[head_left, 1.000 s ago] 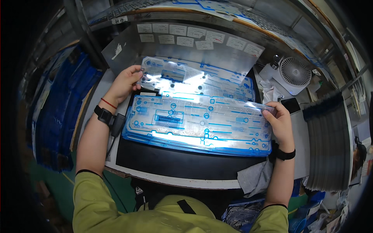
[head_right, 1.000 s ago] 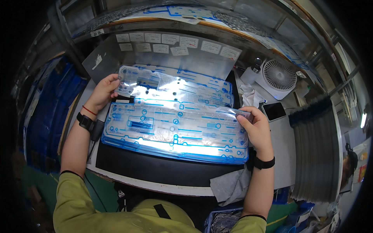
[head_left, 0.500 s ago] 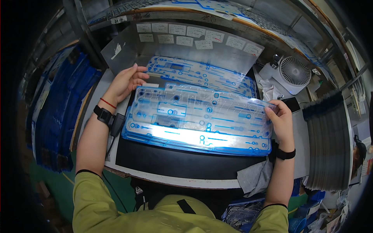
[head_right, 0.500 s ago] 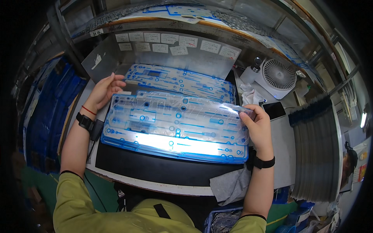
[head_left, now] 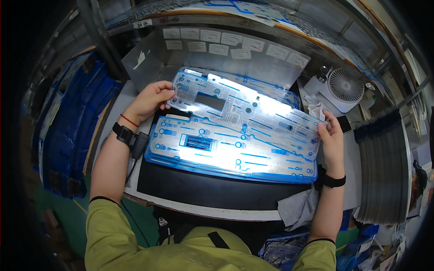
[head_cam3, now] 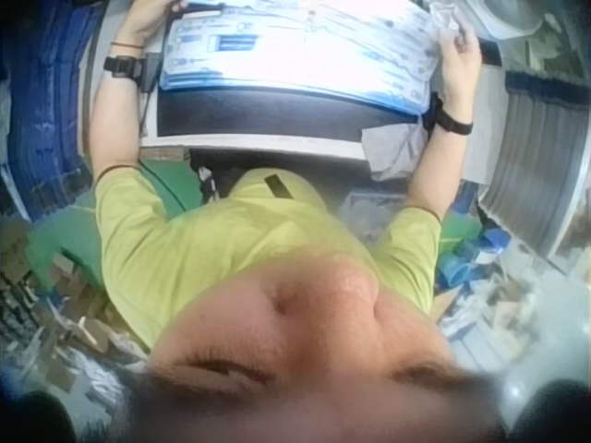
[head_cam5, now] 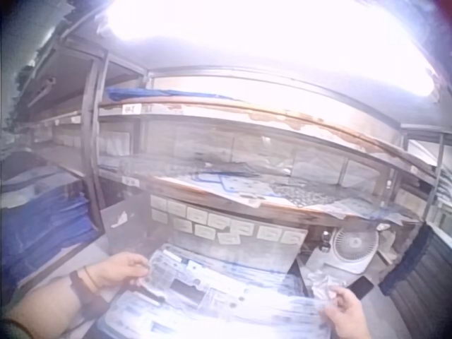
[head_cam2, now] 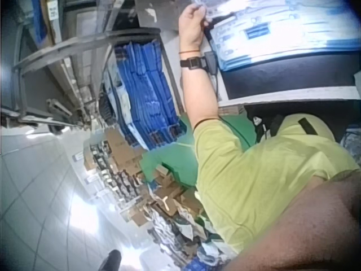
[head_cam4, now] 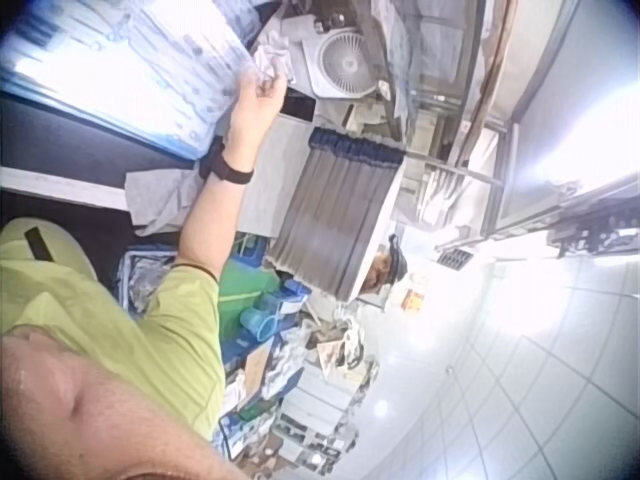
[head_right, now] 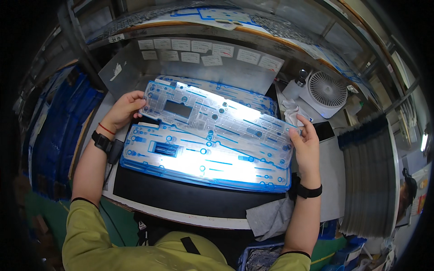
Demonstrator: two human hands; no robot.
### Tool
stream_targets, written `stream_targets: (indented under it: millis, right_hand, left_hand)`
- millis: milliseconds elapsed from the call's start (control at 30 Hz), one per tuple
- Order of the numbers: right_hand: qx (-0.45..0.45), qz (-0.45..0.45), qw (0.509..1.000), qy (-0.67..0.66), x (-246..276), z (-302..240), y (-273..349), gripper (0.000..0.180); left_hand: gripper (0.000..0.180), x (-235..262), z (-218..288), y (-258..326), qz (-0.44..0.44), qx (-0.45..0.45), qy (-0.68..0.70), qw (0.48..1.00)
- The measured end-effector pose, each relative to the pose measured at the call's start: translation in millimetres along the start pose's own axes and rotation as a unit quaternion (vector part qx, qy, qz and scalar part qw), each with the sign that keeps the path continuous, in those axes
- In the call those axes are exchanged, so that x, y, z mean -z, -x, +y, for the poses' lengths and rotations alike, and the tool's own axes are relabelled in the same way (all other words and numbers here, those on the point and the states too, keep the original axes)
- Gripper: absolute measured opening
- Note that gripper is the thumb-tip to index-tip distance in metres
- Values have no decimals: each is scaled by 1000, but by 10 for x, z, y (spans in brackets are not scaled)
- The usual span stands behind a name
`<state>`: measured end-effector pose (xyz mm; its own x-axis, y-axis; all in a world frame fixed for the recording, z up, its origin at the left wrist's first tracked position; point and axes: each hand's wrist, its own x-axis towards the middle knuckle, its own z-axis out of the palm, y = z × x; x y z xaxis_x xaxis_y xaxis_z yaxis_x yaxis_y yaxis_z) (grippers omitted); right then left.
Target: Inspecting and handling a large plastic component with blue markings, likely for a monitor or TV backlight.
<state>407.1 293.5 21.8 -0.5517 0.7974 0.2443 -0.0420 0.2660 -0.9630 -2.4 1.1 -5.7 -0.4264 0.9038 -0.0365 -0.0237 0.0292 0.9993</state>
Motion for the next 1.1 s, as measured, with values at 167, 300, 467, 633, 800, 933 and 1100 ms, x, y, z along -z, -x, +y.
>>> stream_targets:
  millis: [167,300,467,633,800,933,1100]
  right_hand:
    - [-58,-47,997,24,217,178,-97,19]
    - [-50,-57,997,23,204,175,-92,17]
    - [-39,-39,998,16,173,134,-79,17]
    - [-21,-35,999,9,165,110,-65,17]
    - [-12,-25,1000,9,161,98,-60,17]
    - [-31,-16,999,9,139,57,-43,19]
    - [-29,-24,999,-31,195,51,-46,21]
  left_hand:
    - [22,0,2,-14,46,-5,16,999]
    - [23,-14,22,-7,53,2,10,999]
    - [21,6,10,-10,66,4,-9,998]
    - [18,-8,11,-12,71,5,-26,997]
    - [22,6,-14,-17,62,-8,-27,998]
    - [21,-5,0,-3,64,-9,-38,997]
    - [18,110,-109,-31,63,-48,8,997]
